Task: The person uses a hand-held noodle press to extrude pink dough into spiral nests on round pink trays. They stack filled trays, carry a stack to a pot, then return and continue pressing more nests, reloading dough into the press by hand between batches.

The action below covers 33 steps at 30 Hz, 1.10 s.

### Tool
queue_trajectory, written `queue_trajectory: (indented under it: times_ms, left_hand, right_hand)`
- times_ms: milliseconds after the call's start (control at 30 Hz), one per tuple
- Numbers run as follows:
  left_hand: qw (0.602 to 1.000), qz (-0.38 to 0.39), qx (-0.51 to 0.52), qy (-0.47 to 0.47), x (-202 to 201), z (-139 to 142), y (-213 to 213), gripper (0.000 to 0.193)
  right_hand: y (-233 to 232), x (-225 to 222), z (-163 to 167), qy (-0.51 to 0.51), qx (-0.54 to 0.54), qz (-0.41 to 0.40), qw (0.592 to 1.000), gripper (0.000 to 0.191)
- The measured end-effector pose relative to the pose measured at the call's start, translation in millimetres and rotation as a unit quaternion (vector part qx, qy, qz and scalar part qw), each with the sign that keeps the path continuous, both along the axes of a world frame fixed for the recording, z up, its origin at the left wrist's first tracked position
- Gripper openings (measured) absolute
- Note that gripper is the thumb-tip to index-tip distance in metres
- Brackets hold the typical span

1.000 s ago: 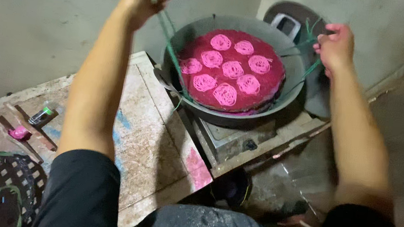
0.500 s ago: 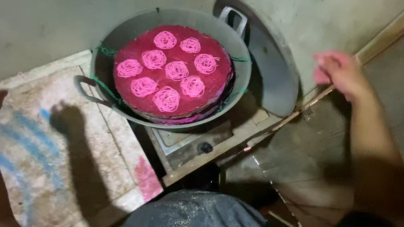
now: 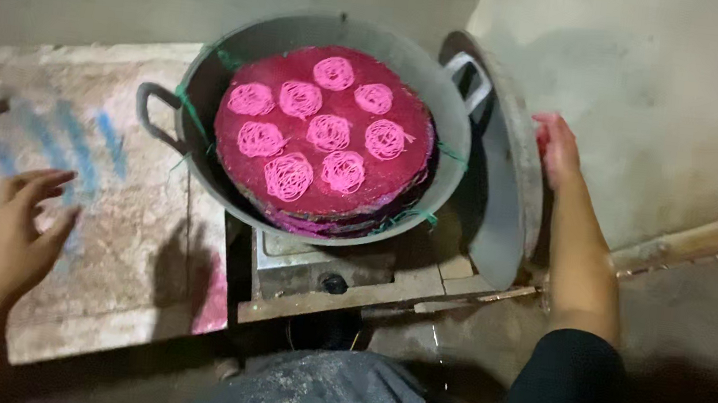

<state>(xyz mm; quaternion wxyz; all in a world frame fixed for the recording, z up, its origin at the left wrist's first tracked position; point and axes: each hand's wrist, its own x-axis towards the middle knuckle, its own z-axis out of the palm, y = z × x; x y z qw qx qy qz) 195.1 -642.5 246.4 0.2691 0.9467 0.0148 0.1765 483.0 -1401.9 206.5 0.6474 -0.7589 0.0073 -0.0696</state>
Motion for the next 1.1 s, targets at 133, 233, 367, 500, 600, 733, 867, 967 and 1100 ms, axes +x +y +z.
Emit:
queue_trajectory:
  times_ms: [133, 233, 367, 500, 600, 733, 867, 967, 1100]
  left_hand:
    - [0.991, 0.111, -0.054, 0.044, -64.4, -33.9, 40.7, 0.043]
    - [0.991, 0.131, -0.031, 0.025, -91.6, -49.3, 56.4, 0.040]
    - [0.986, 0.154, -0.055, 0.034, -95.3, -38.5, 41.6, 0.043]
    - [0.995, 0.098, -0.031, -0.005, -80.8, 5.7, -2.7, 0.040]
    - [0.995, 0.016, -0.021, -0.095, -62.8, 40.2, -50.6, 0.040]
    - [0.983, -0.034, -0.087, -0.157, -38.1, 69.2, -127.5, 0.047]
    - [0.969, -0.138, -0.061, -0.198, -12.1, 71.5, -193.4, 0.058]
    - [0.965, -0.159, -0.067, -0.197, -4.0, 61.2, -208.3, 0.056]
    - [0.978, -0.079, -0.076, -0.180, 0.3, 37.2, -190.4, 0.052]
  right_hand:
    - [-2.0, 18.1, -10.5, -0.069, 0.052, -0.018, 0.996, 0.058]
    - [-3.1, 21.0, -23.8, -0.121, 0.102, -0.014, 0.987, 0.058]
    - [-7.3, 11.6, -24.5, -0.074, 0.254, 0.040, 0.964, 0.053]
    - [-13.5, -5.7, 23.9, -0.158, 0.144, 0.100, 0.972, 0.037]
    - [-9.2, -16.4, 87.5, -0.174, 0.077, 0.160, 0.969, 0.029]
    - [44.5, -17.5, 164.1, -0.189, -0.093, 0.142, 0.967, 0.035]
    - [141.4, -10.7, 211.6, -0.206, -0.221, 0.131, 0.944, 0.038]
    - [218.8, -5.1, 217.8, -0.287, -0.388, 0.128, 0.866, 0.028]
    - [291.3, 6.6, 211.4, -0.308, -0.419, 0.160, 0.839, 0.024]
